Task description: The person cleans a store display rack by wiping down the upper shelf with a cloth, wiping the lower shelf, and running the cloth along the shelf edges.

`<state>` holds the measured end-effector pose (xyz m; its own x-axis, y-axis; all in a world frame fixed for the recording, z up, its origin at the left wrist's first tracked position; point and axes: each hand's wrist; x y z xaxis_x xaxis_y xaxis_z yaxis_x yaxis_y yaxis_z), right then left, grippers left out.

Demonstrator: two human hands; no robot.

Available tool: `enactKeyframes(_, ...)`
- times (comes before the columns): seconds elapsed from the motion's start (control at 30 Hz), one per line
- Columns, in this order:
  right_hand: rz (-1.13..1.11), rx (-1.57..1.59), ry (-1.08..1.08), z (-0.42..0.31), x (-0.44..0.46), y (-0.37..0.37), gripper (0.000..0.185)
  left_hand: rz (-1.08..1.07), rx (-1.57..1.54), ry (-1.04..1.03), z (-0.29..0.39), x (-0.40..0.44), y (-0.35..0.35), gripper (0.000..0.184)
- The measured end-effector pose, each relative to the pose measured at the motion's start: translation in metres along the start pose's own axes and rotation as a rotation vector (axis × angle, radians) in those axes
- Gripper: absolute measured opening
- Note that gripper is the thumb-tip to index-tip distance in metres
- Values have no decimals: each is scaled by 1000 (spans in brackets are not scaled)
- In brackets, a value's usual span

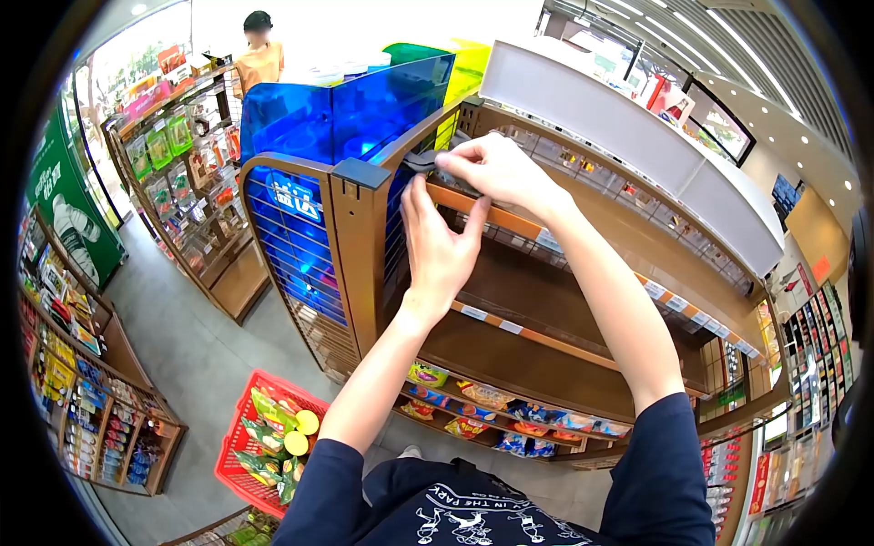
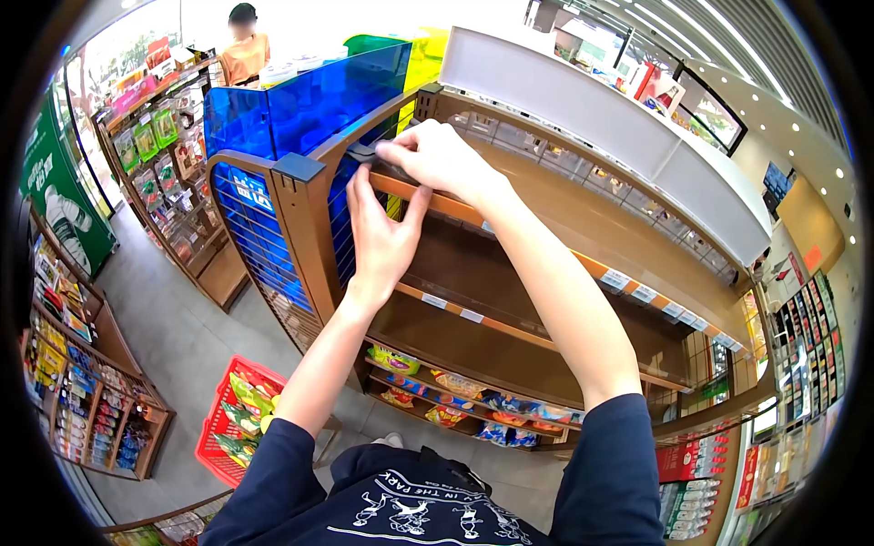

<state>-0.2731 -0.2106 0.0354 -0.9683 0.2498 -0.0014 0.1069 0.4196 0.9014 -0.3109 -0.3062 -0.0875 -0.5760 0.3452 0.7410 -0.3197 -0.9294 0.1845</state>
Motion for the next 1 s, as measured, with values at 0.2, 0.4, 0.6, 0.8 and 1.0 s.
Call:
enactKeyframes(0.2, 86, -27, 163, 6, 11, -11, 34, 19, -67, -11, 3, 0, -4, 81)
enactKeyframes(0.4, 84, -19, 192, 9, 5, -9, 35, -18, -74, 24, 4, 1, 3, 78)
enactKeyframes(0.6, 60, 33, 165, 16, 3, -7, 32, -39, -69, 45, 7, 4, 7, 80)
enactKeyframes(0.8, 161, 70, 164, 9, 11, -22, 36, -14, -49, 23, 3, 4, 5, 70)
enactKeyframes(1.0, 18, 44, 104, 21, -5, -3, 36, -22, -27, 63, 6, 5, 8, 75)
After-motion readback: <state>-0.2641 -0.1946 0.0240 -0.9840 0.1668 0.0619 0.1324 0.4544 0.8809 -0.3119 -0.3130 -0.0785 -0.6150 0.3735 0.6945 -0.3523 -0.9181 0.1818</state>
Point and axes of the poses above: each hand's wrist, its own x-axis towards the middle knuckle, its own y-axis out of the back of the hand, z = x × y, and after that the axes turned 12 degrees about -z, right-handed
